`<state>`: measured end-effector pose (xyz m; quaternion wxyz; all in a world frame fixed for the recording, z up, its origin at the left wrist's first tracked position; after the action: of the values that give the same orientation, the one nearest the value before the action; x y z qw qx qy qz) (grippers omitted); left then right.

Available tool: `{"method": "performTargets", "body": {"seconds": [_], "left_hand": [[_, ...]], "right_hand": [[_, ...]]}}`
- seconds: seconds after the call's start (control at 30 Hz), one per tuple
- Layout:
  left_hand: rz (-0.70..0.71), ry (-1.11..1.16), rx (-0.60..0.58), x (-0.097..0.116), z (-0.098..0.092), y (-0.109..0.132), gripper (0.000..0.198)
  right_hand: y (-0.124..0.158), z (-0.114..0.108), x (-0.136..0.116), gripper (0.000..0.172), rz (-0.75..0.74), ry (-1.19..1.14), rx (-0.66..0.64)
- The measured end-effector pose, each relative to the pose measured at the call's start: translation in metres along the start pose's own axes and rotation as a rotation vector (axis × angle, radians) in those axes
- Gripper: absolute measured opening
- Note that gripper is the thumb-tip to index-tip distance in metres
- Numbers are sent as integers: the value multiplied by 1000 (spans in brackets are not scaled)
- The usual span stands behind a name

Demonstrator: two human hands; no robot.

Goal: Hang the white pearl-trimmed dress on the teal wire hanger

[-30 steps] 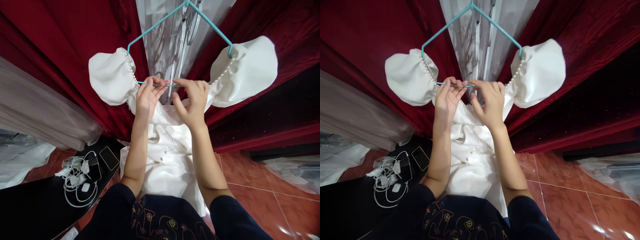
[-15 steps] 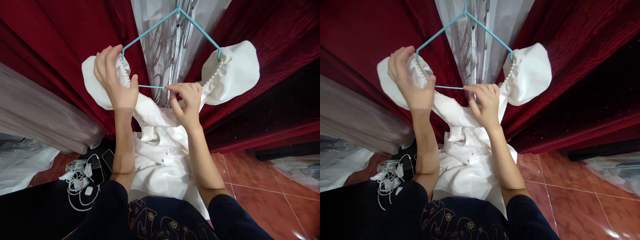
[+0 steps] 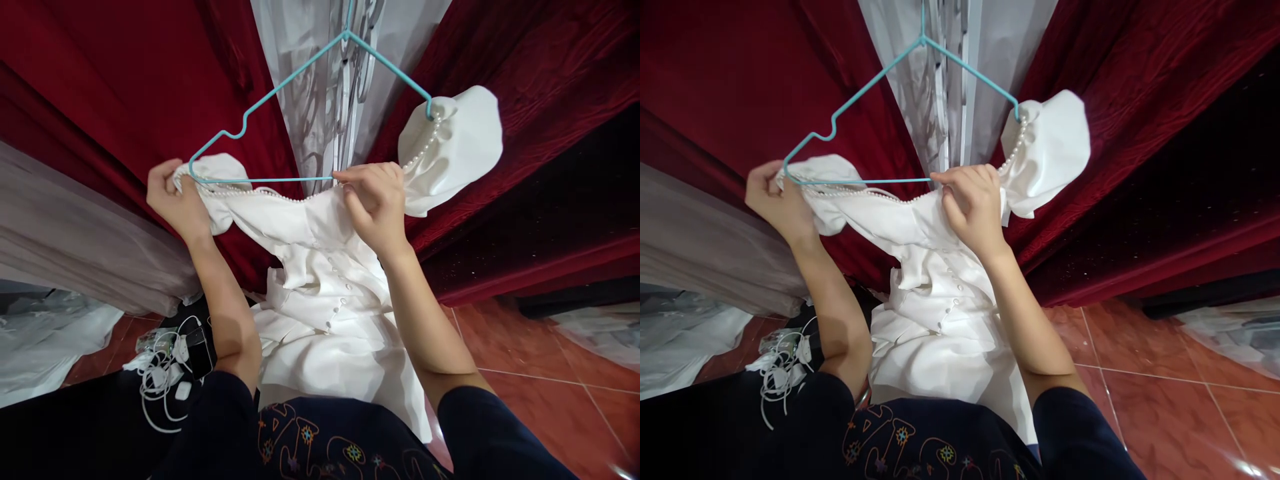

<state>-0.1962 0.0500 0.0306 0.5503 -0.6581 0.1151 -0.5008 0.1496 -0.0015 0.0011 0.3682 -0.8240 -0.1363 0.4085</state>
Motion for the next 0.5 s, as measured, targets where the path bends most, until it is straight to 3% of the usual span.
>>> {"method": "performTargets", "body": {"seconds": [0.1,0.13,0.23,0.37,0.43,0.5], "left_hand": [[-80,47,-157,-1,1,36,8],[-68,37,-232,8,6,47,3],[107,17,-427,52,27,70,15],[462,-35,-425,109,56,69,17],[532,-49,-454,117,70,65,21],[507,-91,-557,111,84,66,24]], "right_hand": [[0,3,-1,29,-8,-19,28],[0,5,-1,29,-9,-14,34],[0,9,-2,31,-8,1,25],[4,10,-6,30,-25,-31,33],[7,10,-8,30,-26,-25,43],[10,12,-10,30,-18,24,42]]}}
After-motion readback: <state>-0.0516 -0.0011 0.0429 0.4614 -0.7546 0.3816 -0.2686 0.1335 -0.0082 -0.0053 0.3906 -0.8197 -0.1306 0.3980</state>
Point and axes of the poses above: each hand's wrist, its own y-axis away from the middle knuckle, its own z-axis out of the palm, x = y × z, the point moved 4 cm from there along -y, towards the middle knuckle, and after that the axes turned 11 degrees about z, right-handed, at the moved point
